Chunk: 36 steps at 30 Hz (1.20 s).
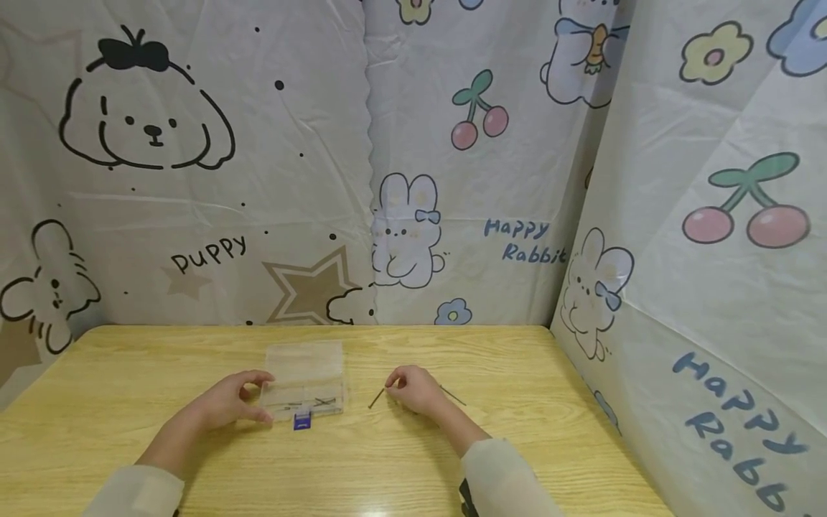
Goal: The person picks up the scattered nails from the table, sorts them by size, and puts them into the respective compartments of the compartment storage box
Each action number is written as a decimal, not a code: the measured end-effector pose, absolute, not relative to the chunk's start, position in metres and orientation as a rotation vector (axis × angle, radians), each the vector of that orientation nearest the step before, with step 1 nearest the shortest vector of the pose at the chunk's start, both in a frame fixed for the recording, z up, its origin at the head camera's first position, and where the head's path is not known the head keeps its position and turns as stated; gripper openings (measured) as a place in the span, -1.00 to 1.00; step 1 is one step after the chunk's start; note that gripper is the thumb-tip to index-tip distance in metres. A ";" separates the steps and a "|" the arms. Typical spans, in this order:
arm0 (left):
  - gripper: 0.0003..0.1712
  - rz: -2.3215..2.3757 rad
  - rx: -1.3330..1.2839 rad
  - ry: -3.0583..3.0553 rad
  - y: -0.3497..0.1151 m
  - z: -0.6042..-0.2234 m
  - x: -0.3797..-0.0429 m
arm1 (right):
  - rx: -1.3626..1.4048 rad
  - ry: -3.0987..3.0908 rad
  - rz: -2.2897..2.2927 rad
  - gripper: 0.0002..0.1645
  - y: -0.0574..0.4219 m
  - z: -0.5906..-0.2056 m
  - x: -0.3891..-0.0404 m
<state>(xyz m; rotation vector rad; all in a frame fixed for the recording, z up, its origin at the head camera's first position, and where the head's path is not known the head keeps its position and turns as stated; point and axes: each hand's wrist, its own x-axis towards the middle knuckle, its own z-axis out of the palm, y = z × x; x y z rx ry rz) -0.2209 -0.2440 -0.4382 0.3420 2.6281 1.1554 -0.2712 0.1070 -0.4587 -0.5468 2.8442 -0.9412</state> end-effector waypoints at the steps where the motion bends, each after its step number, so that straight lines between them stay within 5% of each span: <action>1: -0.07 1.159 0.344 2.626 -0.244 -0.438 -0.221 | -0.557 2.854 -0.917 -0.93 0.106 -0.459 -0.271; 36: -0.07 1.182 0.359 2.613 -0.245 -0.438 -0.220 | -0.639 2.876 -0.792 -0.87 0.108 -0.456 -0.266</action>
